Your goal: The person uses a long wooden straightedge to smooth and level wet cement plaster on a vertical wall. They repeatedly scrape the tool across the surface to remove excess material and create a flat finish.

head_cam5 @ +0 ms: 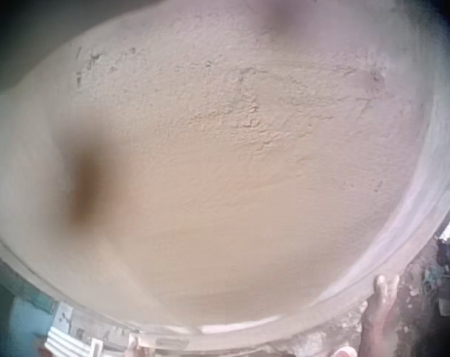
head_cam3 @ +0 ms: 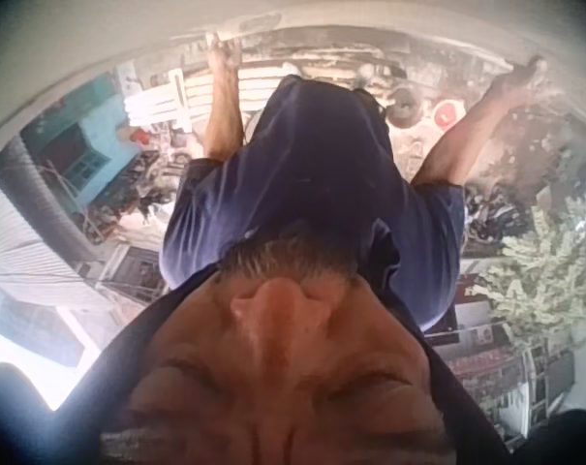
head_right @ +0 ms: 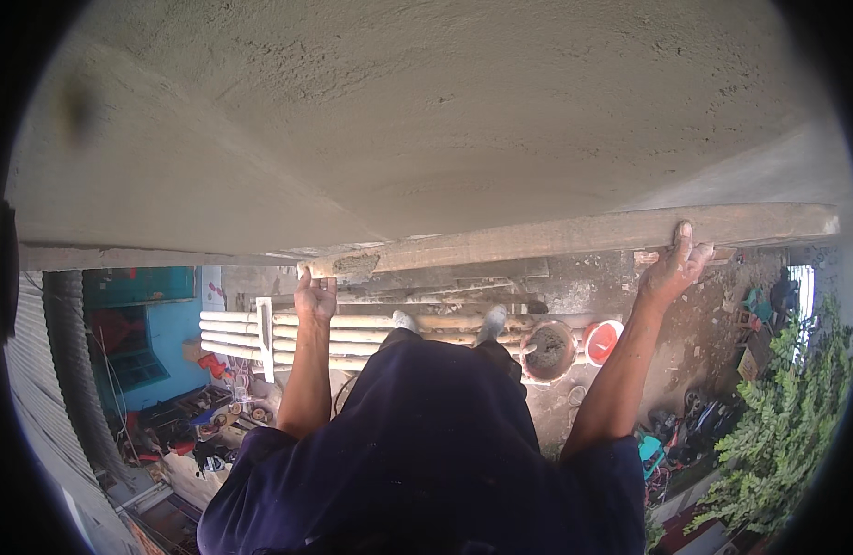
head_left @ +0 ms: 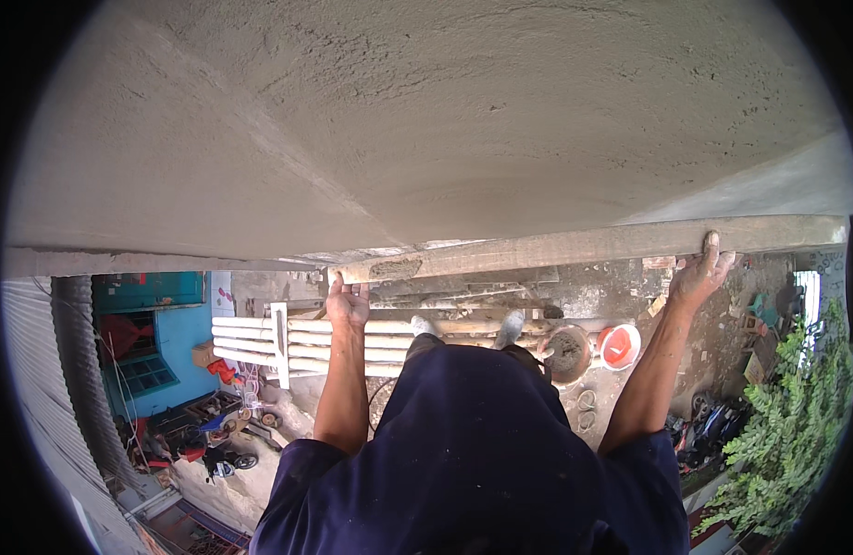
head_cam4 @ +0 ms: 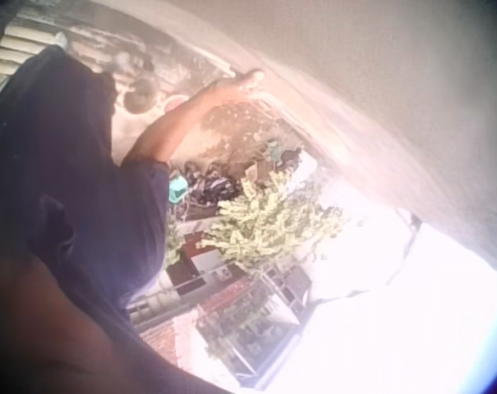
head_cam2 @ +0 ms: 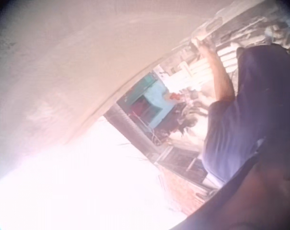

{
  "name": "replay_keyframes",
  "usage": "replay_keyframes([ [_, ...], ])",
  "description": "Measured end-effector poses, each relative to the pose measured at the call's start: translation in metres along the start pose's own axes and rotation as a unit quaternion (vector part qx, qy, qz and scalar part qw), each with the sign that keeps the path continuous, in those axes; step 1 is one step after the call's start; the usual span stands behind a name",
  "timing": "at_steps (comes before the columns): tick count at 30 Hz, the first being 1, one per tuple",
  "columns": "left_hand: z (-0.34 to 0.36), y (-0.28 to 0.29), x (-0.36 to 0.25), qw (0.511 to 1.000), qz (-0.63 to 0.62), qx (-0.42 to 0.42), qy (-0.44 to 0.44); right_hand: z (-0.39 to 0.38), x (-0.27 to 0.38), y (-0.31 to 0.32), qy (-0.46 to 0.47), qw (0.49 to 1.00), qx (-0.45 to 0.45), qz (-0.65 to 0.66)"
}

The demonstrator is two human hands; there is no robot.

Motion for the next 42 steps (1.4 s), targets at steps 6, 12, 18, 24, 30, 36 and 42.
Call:
replay_keyframes([
  [6, -0.013, -0.026, -0.017, 0.997, -0.053, 0.016, -0.048, 0.001, -0.012, -0.006, -0.027, 0.996, -0.014, 0.087],
  [12, -0.018, -0.038, 0.018, 0.998, 0.001, -0.055, 0.024, -0.029, -0.035, -0.018, -0.035, 0.981, 0.013, 0.188],
  [18, 0.002, -0.029, 0.092, 0.982, 0.009, -0.155, 0.109, -0.053, 0.007, -0.026, 0.031, 0.992, 0.048, 0.11],
  [24, 0.044, -0.003, 0.173, 0.965, -0.052, -0.223, 0.13, -0.098, 0.052, -0.023, 0.078, 0.994, 0.075, 0.023],
  [30, 0.039, -0.015, 0.231, 0.947, 0.057, -0.267, 0.168, -0.138, 0.067, -0.019, 0.115, 0.983, 0.143, 0.026],
  [36, 0.017, -0.059, 0.291, 0.931, 0.16, -0.201, 0.258, -0.147, 0.072, 0.014, 0.109, 0.99, 0.088, 0.003],
  [42, -0.042, -0.091, 0.38, 0.898, 0.276, -0.048, 0.34, -0.141, 0.079, 0.043, 0.132, 0.985, 0.038, -0.105],
])
Point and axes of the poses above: each hand's wrist, its own z-axis towards the middle knuckle, its own y-axis out of the back of the hand, x = y × z, the point moved 10 cm from there along z, towards the middle knuckle, and after that the axes turned 12 degrees about x, right-handed, at the moved point
